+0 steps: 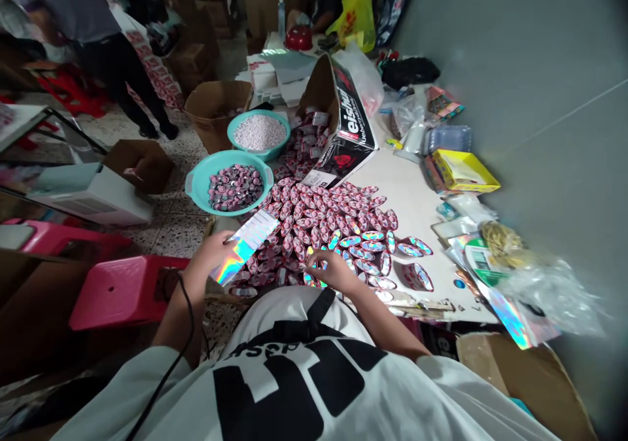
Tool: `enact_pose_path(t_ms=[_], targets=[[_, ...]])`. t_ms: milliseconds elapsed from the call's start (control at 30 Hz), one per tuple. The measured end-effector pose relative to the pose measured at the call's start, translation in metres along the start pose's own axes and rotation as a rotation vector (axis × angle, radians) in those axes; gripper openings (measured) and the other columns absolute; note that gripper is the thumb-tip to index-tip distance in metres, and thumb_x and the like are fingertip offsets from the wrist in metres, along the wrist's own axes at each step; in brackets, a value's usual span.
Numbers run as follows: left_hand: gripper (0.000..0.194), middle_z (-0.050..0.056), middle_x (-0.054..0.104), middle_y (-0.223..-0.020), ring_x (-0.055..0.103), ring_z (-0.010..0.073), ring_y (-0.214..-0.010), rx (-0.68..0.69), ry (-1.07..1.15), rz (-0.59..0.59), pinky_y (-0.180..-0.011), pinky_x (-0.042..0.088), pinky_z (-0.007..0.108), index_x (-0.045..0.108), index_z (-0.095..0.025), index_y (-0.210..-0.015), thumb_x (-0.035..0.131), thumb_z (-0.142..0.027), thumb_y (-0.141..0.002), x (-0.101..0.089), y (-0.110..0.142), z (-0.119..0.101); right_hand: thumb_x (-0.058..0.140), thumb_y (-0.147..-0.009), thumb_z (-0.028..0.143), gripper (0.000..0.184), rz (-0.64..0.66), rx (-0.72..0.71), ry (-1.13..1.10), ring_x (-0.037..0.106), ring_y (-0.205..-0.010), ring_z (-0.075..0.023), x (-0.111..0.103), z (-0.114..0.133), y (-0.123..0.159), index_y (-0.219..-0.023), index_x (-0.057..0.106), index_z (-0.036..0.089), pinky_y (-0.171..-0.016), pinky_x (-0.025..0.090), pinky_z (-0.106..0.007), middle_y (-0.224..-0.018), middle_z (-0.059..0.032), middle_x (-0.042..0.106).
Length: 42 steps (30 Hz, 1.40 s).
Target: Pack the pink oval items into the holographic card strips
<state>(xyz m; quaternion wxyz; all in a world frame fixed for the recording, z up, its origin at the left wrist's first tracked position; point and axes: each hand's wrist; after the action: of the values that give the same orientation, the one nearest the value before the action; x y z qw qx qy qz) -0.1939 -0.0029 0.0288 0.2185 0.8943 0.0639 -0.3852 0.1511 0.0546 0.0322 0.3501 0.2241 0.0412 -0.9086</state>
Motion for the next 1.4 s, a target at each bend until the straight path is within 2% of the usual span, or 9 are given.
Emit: enact_pose_path(t_ms=[133,233,367,433,533,700,933,1133,1400], targets=[[0.047,0.016,0.069,-0.119,0.066,0.0274,-0.106,-0.085,-0.212,-0.021,-0.089,0.05,0.034,0.059,-0.013,-0.126,0.053,-0.032,-0.084,-0.008,0.0,0.013,0.075,-0.068,0.04,0.024,-0.291,0.304,-0.166,0.058,-0.058,-0.0143,-0.013,-0.013,0.005,-0.066,0.066,0.018,-0.059,0.044,-0.026,-0.063,-0.0001,0.066],[0.041,0.016,0.068,-0.12,0.065,0.0284,-0.107,-0.079,-0.33,-0.078,-0.088,0.049,0.036,0.062,-0.016,-0.123,0.05,-0.024,-0.085,-0.006,0.004,0.006,0.078,-0.061,0.042,0.028,-0.472,0.44,-0.266,0.049,-0.05,-0.0115,-0.018,-0.026,0.007,-0.065,0.065,0.018,-0.05,0.036,-0.025,-0.056,0.0019,0.061],[0.036,0.011,0.068,-0.12,0.061,0.024,-0.111,0.127,-0.314,-0.347,-0.098,0.045,0.034,0.067,-0.019,-0.112,0.039,-0.016,-0.089,0.009,0.01,-0.027,0.079,-0.058,0.044,0.03,-0.634,0.482,-0.457,0.054,-0.056,-0.0136,-0.014,-0.041,0.01,-0.061,0.064,0.018,-0.055,0.042,-0.026,-0.06,-0.0007,0.064],[0.036,0.009,0.067,-0.117,0.058,0.0226,-0.113,0.27,-0.272,-0.41,-0.103,0.043,0.034,0.067,-0.019,-0.11,0.037,-0.016,-0.09,0.022,0.011,-0.048,0.079,-0.056,0.045,0.031,-0.688,0.483,-0.556,0.058,-0.06,-0.0157,-0.009,-0.046,0.011,-0.061,0.064,0.019,-0.057,0.045,-0.027,-0.062,-0.0018,0.066],[0.033,0.008,0.067,-0.112,0.059,0.0215,-0.108,0.456,-0.255,-0.27,-0.102,0.044,0.034,0.068,-0.021,-0.106,0.04,-0.016,-0.089,0.05,0.009,-0.075,0.079,-0.055,0.046,0.032,-0.712,0.486,-0.679,0.06,-0.059,-0.0168,-0.002,-0.049,0.012,-0.062,0.063,0.019,-0.056,0.047,-0.028,-0.061,-0.0025,0.066],[0.032,0.007,0.069,-0.105,0.061,0.0212,-0.099,0.565,-0.324,-0.016,-0.093,0.048,0.035,0.07,-0.022,-0.104,0.043,-0.015,-0.089,0.099,-0.01,-0.095,0.082,-0.053,0.041,0.031,-0.726,0.518,-0.813,0.059,-0.057,-0.0149,-0.002,-0.047,0.014,-0.061,0.063,0.019,-0.054,0.047,-0.027,-0.059,-0.002,0.064],[0.051,0.009,0.061,-0.126,0.051,0.0249,-0.119,0.822,-0.532,0.196,-0.101,0.042,0.04,0.062,-0.025,-0.124,0.047,-0.003,-0.081,0.142,-0.063,-0.131,0.085,-0.05,0.041,0.035,-0.925,0.527,-0.833,0.053,-0.053,-0.0117,-0.006,-0.054,0.029,-0.063,0.061,0.019,-0.053,0.045,-0.026,-0.056,0.0021,0.06],[0.04,0.012,0.056,-0.129,0.054,0.0274,-0.116,0.957,-0.687,0.402,-0.099,0.043,0.04,0.064,-0.021,-0.118,0.055,-0.013,-0.08,0.152,-0.108,-0.16,0.086,-0.048,0.045,0.041,-1.084,0.517,-0.784,0.058,-0.057,-0.0141,-0.012,-0.067,0.063,-0.067,0.059,0.02,-0.056,0.048,-0.027,-0.061,0.0014,0.063],[0.042,0.01,0.058,-0.115,0.051,0.0257,-0.113,1.129,-0.621,0.596,-0.104,0.039,0.038,0.066,-0.022,-0.116,0.064,-0.027,-0.075,0.143,-0.125,-0.159,0.088,-0.046,0.039,0.039,-1.309,0.569,-0.853,0.059,-0.056,-0.0143,-0.011,-0.076,0.102,-0.068,0.062,0.019,-0.055,0.049,-0.028,-0.061,0.0012,0.064]])
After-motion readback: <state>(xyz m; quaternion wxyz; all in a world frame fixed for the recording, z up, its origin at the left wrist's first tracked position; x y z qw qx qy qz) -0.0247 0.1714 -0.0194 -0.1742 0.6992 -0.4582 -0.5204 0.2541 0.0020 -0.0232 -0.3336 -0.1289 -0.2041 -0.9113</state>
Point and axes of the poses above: each hand's wrist, its own y-axis away from the middle knuckle, its own x-axis out of the palm, z = x × y
